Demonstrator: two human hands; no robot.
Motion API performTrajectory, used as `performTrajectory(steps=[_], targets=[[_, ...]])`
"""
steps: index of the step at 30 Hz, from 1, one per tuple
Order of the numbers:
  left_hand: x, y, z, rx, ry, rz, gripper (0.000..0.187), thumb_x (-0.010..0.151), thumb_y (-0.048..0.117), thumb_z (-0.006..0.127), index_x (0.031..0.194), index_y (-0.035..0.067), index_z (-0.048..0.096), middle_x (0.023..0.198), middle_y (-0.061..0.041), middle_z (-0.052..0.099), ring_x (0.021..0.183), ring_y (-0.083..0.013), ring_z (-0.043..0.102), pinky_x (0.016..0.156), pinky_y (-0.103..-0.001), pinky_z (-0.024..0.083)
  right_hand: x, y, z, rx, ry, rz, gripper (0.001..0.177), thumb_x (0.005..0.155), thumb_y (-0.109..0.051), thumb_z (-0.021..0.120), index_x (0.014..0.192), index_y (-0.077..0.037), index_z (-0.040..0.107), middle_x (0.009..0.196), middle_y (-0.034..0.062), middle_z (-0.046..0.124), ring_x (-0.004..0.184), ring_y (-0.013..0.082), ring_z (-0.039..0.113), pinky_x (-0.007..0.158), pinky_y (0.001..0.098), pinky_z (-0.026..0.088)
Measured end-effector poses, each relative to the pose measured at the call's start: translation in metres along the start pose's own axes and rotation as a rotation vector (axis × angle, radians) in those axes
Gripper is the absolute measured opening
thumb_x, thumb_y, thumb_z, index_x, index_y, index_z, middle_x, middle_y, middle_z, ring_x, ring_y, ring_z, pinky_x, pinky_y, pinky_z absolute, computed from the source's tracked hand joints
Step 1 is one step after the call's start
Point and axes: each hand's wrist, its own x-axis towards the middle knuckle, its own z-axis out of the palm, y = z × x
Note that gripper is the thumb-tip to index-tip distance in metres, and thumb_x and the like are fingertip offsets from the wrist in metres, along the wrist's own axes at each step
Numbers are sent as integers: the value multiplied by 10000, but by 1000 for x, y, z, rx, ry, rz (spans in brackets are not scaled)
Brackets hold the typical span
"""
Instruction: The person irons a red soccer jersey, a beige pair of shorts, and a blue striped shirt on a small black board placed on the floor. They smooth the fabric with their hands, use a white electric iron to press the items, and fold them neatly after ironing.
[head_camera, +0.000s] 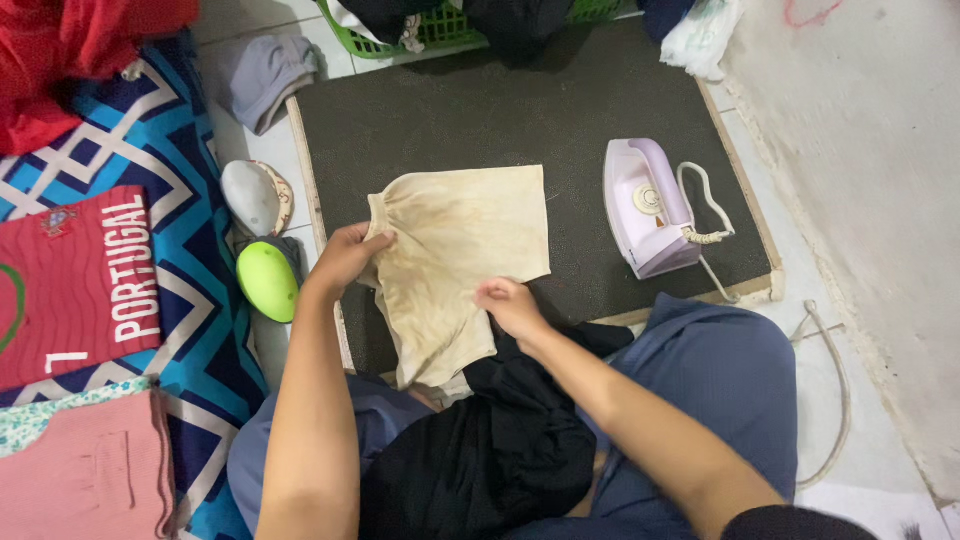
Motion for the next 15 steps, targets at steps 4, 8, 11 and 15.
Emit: performTrajectory(steps=[4,8,11,15], targets=[[-18,20,-1,-208,-71,162,295,958,272,662,1154,62,732,952,-43,766,788,-150,728,699,-328,611,17,5,31,456,31,80,298,865,-49,710,1161,-70,719,1078,41,728,991,147,663,893,293,520],[-43,42,-8,-131,85,226,288,960,262,685,1126,29,728,908,-43,748,758,-139,712,675,-336,613,3,-21,29,418,-30,-44,368,860,25,724,1222,-40,715,1119,102,693,997,163,641,896,301,517],[-63,54,-13,-33,230,274,252,944,246,741,1063,24,747,950,-89,716,797,-173,681,698,-353,580,-16,-61,6,274,42,-252,467,809,31,707,1264,-73,690,1222,69,734,1012,150,692,924,276,563],[-91,67,-13,190,435,650,208,867,209,842,935,24,776,1186,-154,632,1044,-235,609,898,-387,527,-44,-120,-31,19,64,-372,433,867,-62,758,1292,-50,677,1170,101,755,951,149,718,845,270,599]])
